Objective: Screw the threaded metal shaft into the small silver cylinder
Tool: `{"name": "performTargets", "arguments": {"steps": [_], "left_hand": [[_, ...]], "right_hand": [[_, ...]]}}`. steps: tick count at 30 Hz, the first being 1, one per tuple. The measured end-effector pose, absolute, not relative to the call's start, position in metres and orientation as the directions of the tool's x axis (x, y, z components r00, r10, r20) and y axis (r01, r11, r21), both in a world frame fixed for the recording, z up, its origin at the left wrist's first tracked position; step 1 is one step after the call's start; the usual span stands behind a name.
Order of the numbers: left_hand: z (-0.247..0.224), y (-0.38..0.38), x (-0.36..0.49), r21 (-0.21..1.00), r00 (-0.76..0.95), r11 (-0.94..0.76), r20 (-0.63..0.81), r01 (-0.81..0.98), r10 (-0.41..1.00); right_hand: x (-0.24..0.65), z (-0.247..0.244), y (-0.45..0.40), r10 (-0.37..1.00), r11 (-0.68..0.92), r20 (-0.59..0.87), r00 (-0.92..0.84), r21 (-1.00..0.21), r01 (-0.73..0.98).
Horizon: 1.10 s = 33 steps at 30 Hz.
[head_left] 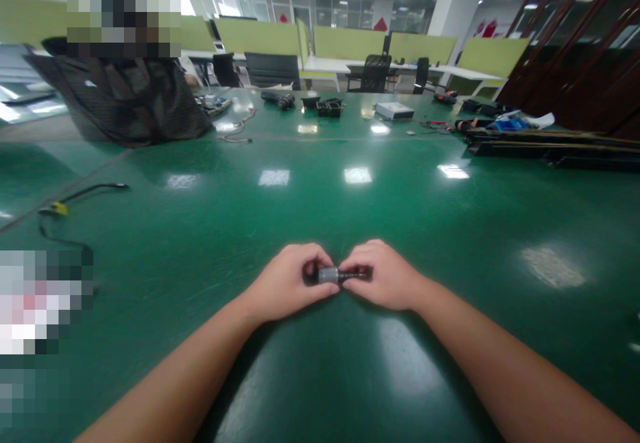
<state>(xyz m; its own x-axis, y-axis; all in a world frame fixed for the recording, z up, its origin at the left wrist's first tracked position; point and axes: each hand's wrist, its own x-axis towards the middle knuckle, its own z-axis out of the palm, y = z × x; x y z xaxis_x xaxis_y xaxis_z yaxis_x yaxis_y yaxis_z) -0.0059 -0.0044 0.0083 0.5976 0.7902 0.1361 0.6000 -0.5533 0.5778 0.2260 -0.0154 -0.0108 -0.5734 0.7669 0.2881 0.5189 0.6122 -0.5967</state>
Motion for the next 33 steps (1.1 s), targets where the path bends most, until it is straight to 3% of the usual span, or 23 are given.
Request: {"name": "performTargets", "arguments": {"steps": [33], "left_hand": [[0.006,-0.004,-0.008,0.596,0.607,-0.546,0.121,0.588,0.786]], "right_hand": [[0.24,-0.008,-0.012,0.78,0.597,0.277,-0.561,-0.595,0.538]]}}
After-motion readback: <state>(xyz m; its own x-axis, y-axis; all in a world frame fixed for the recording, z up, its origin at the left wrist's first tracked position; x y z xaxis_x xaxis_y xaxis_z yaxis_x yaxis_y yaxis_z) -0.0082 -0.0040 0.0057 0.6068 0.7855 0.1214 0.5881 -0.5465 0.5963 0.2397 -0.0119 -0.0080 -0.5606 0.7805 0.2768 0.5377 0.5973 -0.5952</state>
